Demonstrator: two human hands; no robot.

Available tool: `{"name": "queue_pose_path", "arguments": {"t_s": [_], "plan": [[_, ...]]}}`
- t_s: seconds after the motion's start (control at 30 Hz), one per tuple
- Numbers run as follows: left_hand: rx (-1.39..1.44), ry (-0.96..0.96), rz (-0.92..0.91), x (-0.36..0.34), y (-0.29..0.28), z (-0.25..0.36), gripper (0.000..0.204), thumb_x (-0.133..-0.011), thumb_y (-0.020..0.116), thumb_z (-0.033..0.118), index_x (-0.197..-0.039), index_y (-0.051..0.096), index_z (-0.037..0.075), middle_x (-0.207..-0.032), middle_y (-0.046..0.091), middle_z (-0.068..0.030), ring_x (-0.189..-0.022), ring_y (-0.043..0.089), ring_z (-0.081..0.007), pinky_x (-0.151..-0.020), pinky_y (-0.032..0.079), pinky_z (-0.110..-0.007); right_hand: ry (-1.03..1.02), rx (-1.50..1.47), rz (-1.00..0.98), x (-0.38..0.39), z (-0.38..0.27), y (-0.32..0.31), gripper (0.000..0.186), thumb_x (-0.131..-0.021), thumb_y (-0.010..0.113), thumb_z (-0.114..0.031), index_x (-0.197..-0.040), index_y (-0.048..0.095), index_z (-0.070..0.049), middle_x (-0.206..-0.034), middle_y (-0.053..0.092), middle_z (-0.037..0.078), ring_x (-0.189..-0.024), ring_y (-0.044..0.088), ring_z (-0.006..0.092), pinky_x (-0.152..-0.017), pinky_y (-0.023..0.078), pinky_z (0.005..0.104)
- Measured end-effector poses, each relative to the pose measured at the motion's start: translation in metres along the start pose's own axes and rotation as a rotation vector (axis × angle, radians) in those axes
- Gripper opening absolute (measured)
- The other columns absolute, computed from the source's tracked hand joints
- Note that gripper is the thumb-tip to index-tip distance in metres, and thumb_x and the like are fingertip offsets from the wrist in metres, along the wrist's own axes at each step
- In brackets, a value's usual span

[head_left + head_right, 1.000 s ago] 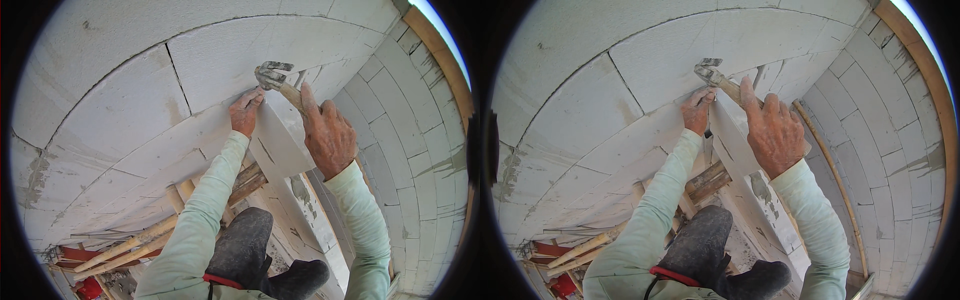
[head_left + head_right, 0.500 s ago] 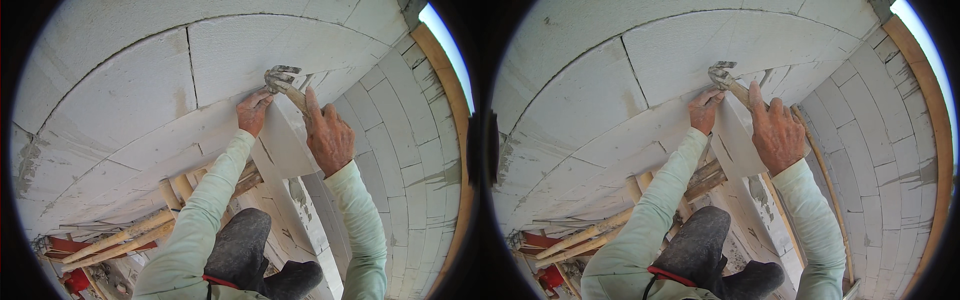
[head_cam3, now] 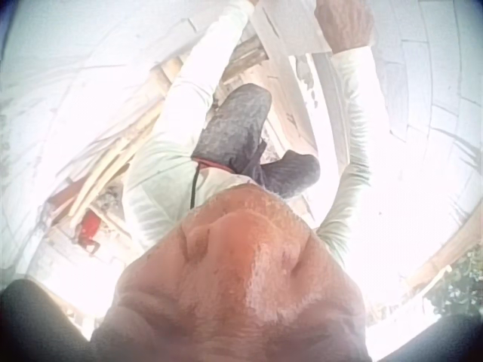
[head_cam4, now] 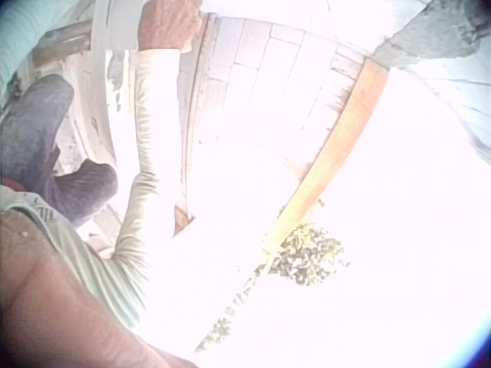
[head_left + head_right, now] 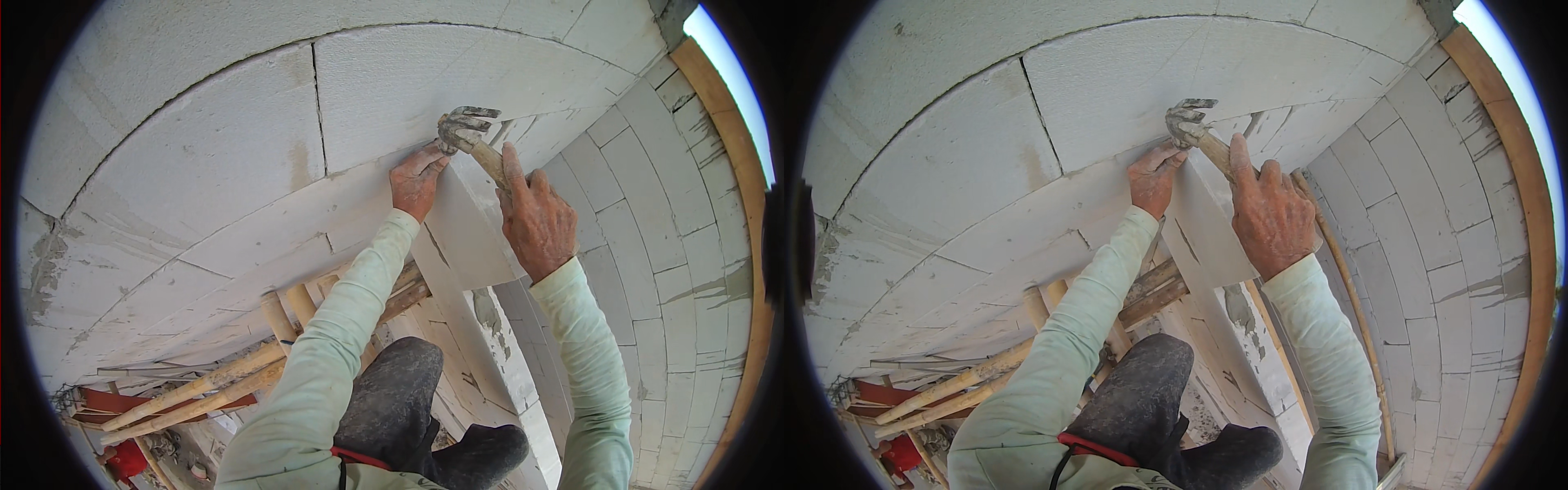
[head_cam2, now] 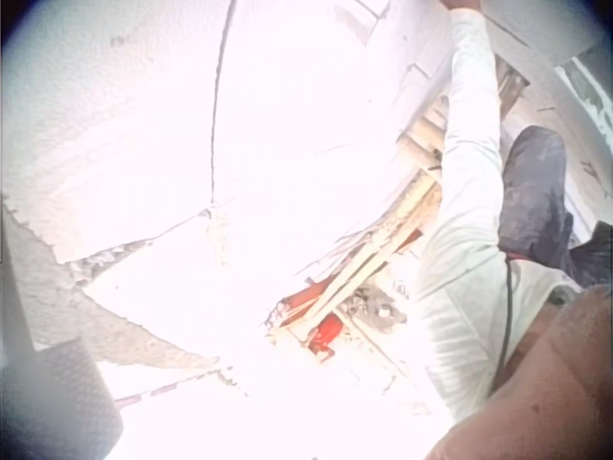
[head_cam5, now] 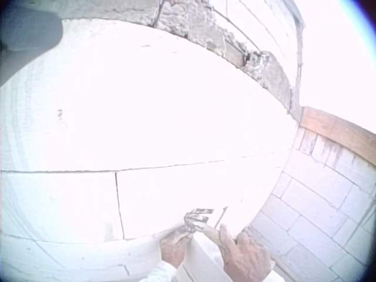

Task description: The person places a masonry block onto a layer of mortar, taps it with a hammer to level it, applies more mortar to the top of the blocks with a trowel, and adjusts the positioning along a string line.

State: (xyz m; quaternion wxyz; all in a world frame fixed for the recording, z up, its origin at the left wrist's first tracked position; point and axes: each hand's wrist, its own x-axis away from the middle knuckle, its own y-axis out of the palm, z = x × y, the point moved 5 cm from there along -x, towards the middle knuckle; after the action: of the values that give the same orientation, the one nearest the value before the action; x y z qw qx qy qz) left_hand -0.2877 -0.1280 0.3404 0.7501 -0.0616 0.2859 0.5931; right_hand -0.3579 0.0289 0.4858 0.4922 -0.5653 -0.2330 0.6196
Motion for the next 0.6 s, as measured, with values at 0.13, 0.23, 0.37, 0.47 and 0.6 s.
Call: {"name": "queue_pose_path", "arguments": {"t_s": [0.13,0.23,0.37,0.47,0.6], "plan": [[0.066,0.015,-0.001,0.002,0.003,0.003,0.016,-0.083,0.071,0.008,-0.095,0.070,-0.002,-0.100,0.070,-0.0097,-0.091,0.063,-0.0151,-0.087,0.047,-0.028,-0.009,-0.012,0.034,-0.001,0.001,-0.005,0.058,-0.086,0.062,-0.016,-0.139,0.040,-0.016,-0.076,0.053,0.007,-0.058,0.062,0.0205,-0.045,0.049,0.0363],[0.053,0.005,-0.004,0.001,0.000,0.003,0.016,-0.083,0.071,0.007,-0.096,0.070,-0.002,-0.101,0.070,-0.0094,-0.091,0.063,-0.0146,-0.088,0.047,-0.027,0.011,0.057,-0.029,0.001,-0.001,-0.001,0.068,-0.085,0.066,-0.017,-0.145,0.034,-0.020,-0.080,0.054,0.006,-0.061,0.059,0.0190,-0.052,0.052,0.0350],[0.159,0.000,-0.010,0.000,0.000,0.002,0.016,-0.083,0.070,0.005,-0.097,0.070,-0.002,-0.102,0.070,-0.0092,-0.093,0.063,-0.0146,-0.089,0.047,-0.027,0.060,0.028,-0.145,-0.003,-0.002,-0.005,0.067,-0.085,0.066,-0.017,-0.144,0.034,-0.020,-0.080,0.054,0.006,-0.062,0.060,0.0199,-0.053,0.052,0.0350],[0.094,-0.048,-0.034,0.001,0.004,0.002,0.015,-0.083,0.069,0.003,-0.097,0.070,-0.002,-0.103,0.070,-0.0096,-0.094,0.063,-0.0153,-0.089,0.047,-0.028,0.024,-0.044,0.050,0.004,0.000,-0.014,0.060,-0.085,0.061,-0.011,-0.140,0.039,-0.013,-0.077,0.054,0.008,-0.063,0.063,0.0215,-0.047,0.051,0.0360],[0.127,-0.025,-0.013,0.001,0.004,0.005,0.015,-0.083,0.069,0.002,-0.097,0.070,-0.001,-0.105,0.069,-0.0099,-0.097,0.063,-0.0161,-0.091,0.046,-0.028,0.011,0.011,-0.055,0.005,0.000,-0.009,0.061,-0.084,0.062,-0.011,-0.140,0.038,-0.013,-0.080,0.054,0.009,-0.063,0.062,0.0222,-0.050,0.052,0.0365]]}}
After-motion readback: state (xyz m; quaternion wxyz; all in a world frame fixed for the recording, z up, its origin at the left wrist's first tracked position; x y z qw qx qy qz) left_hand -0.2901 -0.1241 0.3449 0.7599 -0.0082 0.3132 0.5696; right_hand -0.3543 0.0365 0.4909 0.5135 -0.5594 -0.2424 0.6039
